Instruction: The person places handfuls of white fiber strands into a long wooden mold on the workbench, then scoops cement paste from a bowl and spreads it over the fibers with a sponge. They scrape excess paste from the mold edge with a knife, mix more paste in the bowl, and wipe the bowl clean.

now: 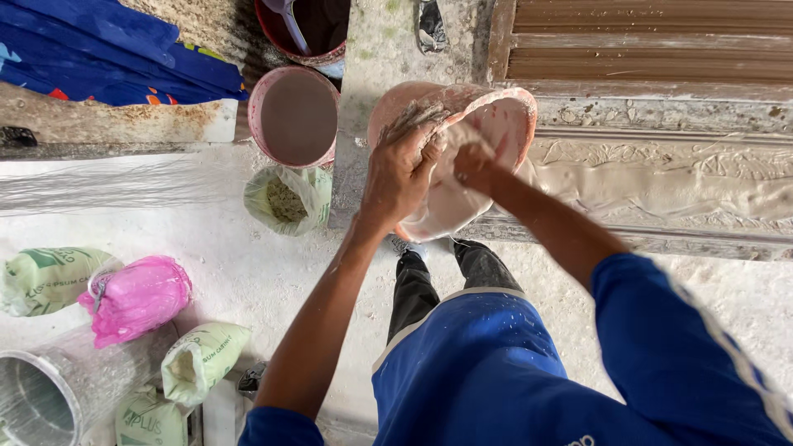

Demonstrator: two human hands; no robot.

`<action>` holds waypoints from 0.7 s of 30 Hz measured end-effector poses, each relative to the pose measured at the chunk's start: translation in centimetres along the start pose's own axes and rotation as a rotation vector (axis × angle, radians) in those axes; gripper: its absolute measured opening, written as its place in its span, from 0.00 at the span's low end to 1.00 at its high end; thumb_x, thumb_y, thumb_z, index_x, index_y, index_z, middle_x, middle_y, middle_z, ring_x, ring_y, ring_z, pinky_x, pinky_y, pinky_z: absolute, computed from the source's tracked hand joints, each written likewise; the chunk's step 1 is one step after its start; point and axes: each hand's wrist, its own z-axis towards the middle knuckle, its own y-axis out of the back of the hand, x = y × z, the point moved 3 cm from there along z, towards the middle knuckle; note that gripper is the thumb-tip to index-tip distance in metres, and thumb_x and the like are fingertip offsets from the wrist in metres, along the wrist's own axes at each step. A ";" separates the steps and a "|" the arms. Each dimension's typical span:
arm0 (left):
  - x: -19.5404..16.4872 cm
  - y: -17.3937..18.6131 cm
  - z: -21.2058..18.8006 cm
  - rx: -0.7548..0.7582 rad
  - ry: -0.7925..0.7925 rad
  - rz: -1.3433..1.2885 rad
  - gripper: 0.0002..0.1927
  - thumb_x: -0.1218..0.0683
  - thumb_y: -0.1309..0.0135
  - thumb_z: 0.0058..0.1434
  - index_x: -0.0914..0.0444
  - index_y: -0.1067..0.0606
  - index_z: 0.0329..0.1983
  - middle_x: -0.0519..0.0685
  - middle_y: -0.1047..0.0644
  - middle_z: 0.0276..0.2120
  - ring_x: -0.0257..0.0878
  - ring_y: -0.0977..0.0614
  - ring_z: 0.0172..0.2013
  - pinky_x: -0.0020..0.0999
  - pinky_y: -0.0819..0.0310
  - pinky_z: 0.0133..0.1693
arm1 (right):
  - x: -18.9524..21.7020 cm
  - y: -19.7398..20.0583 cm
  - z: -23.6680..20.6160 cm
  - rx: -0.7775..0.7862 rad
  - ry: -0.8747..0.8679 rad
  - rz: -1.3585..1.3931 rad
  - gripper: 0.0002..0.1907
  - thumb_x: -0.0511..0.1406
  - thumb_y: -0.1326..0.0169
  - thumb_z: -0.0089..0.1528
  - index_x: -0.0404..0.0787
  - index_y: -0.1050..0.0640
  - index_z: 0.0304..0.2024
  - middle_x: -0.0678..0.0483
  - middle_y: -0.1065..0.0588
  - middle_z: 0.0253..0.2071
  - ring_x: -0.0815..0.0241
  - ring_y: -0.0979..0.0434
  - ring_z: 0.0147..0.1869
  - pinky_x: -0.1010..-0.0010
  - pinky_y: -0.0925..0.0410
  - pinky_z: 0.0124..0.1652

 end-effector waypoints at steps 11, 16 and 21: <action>0.1 -2.6 2.3 -0.433 0.004 0.117 0.16 0.46 0.56 0.77 0.56 0.23 0.58 0.53 0.19 0.57 0.47 0.19 0.60 0.51 0.27 0.64 | -7.1 -5.9 -2.8 -0.114 0.095 1.018 0.16 0.42 0.52 0.73 0.36 0.27 0.54 0.50 0.24 0.48 0.61 0.23 0.49 0.76 0.26 0.50; 2.8 3.8 1.7 -0.424 0.430 -0.257 0.23 0.45 0.58 0.75 0.57 0.26 0.67 0.57 0.21 0.42 0.42 0.24 0.38 0.38 0.25 0.42 | -2.1 -5.9 -10.2 0.044 -0.046 1.091 0.12 0.35 0.49 0.75 0.40 0.23 0.37 0.55 0.23 0.34 0.65 0.22 0.38 0.81 0.23 0.40; 4.8 7.0 -2.5 -0.605 0.346 -0.559 0.20 0.49 0.53 0.74 0.66 0.26 0.62 0.50 0.20 0.52 0.34 0.20 0.50 0.31 0.25 0.53 | 4.0 1.2 -14.5 -0.352 0.176 0.246 0.13 0.36 0.52 0.67 0.35 0.22 0.48 0.55 0.28 0.27 0.65 0.27 0.26 0.75 0.28 0.27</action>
